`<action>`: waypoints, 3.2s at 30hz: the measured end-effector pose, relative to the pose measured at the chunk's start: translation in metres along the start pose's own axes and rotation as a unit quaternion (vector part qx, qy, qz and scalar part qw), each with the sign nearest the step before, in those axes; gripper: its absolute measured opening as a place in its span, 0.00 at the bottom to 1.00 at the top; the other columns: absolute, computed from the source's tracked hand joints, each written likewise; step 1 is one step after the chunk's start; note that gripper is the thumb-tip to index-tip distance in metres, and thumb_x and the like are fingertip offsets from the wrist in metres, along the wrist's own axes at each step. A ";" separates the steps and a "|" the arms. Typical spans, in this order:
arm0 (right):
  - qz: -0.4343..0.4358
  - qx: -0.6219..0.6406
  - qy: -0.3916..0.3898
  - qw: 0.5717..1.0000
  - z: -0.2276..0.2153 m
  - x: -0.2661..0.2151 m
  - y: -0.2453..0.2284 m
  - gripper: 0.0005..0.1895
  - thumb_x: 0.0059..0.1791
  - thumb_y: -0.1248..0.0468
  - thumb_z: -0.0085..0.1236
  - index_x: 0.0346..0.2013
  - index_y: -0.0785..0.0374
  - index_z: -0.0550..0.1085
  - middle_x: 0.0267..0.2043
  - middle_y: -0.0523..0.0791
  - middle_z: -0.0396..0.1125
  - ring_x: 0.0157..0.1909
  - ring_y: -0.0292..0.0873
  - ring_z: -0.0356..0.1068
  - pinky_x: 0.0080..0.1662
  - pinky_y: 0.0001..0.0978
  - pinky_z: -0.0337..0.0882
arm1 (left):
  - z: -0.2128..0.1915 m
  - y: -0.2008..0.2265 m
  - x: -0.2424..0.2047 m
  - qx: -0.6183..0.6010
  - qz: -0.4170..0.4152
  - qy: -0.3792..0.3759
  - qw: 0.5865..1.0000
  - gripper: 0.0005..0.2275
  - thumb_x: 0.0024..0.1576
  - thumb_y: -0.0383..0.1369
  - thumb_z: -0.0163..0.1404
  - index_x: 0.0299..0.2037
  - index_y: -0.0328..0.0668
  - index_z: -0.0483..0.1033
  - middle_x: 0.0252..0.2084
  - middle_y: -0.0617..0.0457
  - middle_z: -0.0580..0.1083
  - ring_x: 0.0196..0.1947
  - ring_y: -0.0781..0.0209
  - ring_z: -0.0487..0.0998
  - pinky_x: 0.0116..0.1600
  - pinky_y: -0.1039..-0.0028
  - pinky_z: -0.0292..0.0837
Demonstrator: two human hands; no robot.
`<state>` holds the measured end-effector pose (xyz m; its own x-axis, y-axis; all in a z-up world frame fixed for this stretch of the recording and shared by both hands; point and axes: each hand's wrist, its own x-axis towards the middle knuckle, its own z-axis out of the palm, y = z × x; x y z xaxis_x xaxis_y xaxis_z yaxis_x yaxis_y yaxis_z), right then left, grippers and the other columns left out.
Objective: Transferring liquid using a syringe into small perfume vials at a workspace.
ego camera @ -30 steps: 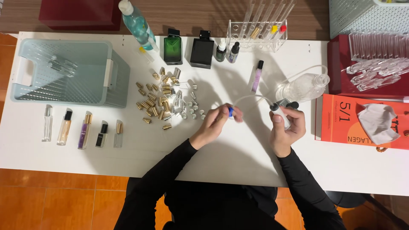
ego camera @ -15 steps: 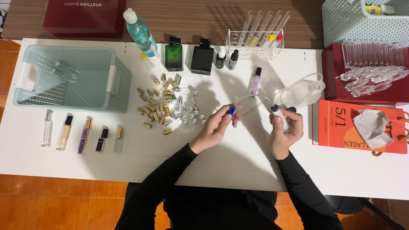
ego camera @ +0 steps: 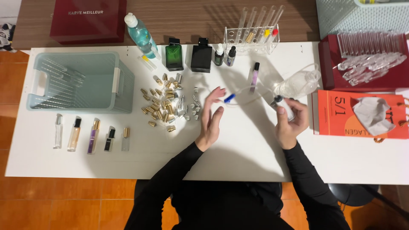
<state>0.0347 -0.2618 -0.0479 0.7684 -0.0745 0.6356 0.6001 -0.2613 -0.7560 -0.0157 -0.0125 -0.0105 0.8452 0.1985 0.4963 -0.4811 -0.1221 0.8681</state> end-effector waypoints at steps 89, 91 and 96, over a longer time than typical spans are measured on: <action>0.055 -0.040 -0.104 0.992 0.004 -0.004 -0.141 0.04 0.45 0.72 0.59 0.27 0.69 0.73 0.24 0.42 0.65 0.23 0.34 0.57 0.28 0.25 0.57 | 0.056 0.096 0.079 -0.474 -0.215 0.029 0.854 0.18 0.71 0.50 0.36 0.41 0.44 0.63 0.26 0.59 0.58 0.30 0.65 0.58 0.42 0.73 0.56; 0.063 -0.042 -0.107 0.991 0.002 -0.003 -0.139 0.04 0.46 0.71 0.59 0.27 0.69 0.73 0.25 0.42 0.64 0.23 0.34 0.57 0.28 0.25 0.57 | 0.057 0.093 0.080 -0.471 -0.226 0.031 0.852 0.18 0.71 0.50 0.36 0.41 0.44 0.64 0.26 0.59 0.59 0.30 0.64 0.59 0.42 0.73 0.56; 0.069 -0.021 -0.092 0.993 0.002 -0.004 -0.135 0.09 0.49 0.69 0.57 0.26 0.70 0.72 0.25 0.43 0.64 0.25 0.35 0.58 0.29 0.26 0.56 | 0.054 0.093 0.081 -0.471 -0.251 0.013 0.845 0.19 0.69 0.52 0.37 0.42 0.45 0.65 0.27 0.59 0.61 0.32 0.64 0.63 0.41 0.73 0.57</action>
<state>-0.0493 -0.2245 0.0516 0.8725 0.0645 0.4843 0.4798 -0.3006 -0.8243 0.0200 -0.0607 0.1100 0.9985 0.0186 0.0522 -0.0456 0.8107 0.5837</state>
